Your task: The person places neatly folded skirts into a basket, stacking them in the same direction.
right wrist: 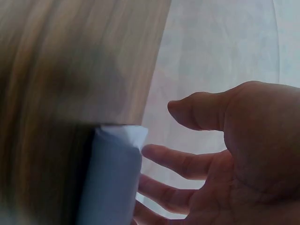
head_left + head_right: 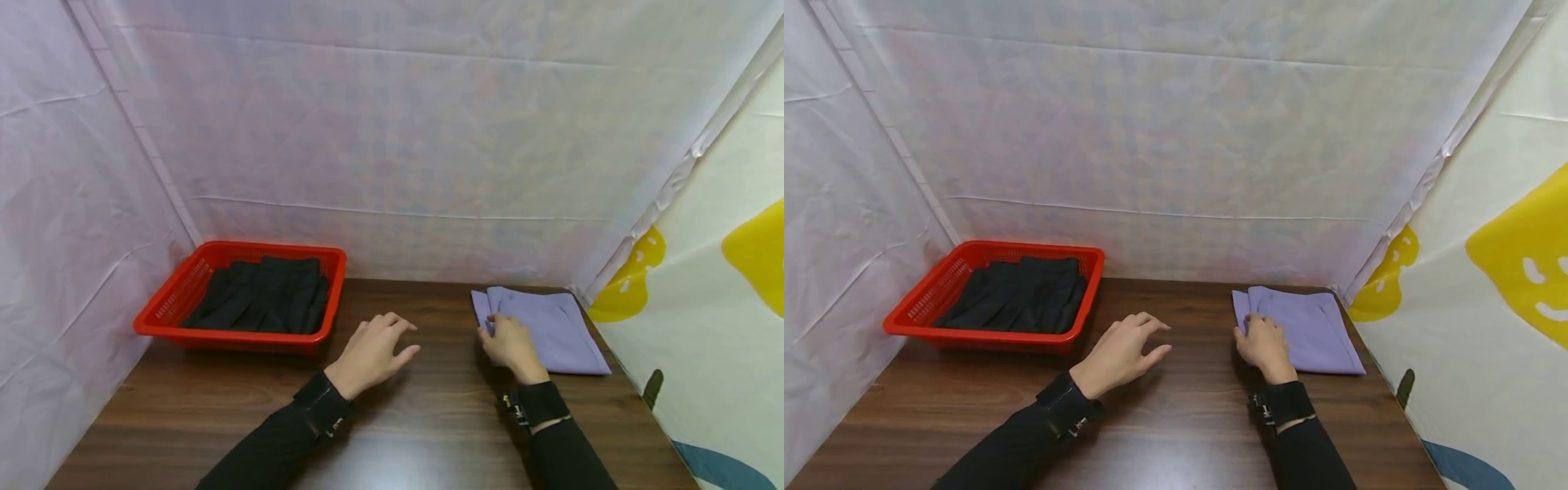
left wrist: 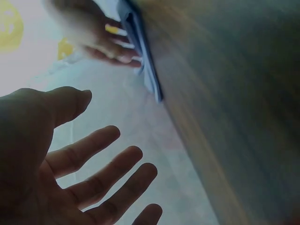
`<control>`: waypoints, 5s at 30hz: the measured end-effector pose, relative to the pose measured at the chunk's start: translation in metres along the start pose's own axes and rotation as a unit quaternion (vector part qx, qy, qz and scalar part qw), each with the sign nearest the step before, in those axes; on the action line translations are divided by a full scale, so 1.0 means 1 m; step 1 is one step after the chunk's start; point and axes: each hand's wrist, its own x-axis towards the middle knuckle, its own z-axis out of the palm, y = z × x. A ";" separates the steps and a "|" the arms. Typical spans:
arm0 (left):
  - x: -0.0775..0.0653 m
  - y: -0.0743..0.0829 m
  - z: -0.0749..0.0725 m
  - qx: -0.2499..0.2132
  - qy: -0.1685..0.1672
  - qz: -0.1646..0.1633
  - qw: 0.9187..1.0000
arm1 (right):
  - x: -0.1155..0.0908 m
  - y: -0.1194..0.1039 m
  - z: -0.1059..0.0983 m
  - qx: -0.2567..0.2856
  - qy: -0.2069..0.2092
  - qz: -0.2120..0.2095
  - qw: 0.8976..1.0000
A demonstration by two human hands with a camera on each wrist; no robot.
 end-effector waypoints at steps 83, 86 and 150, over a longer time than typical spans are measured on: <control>-0.064 -0.022 -0.023 -0.039 -0.117 -0.076 0.989 | -0.026 -0.064 -0.023 0.084 -0.153 0.010 0.985; -0.064 -0.020 -0.023 -0.057 -0.093 -0.119 0.987 | -0.027 -0.066 -0.021 0.080 -0.153 0.011 0.985; -0.037 -0.029 -0.012 -0.185 -0.074 -0.122 0.972 | -0.023 -0.056 -0.027 0.220 -0.171 -0.168 0.946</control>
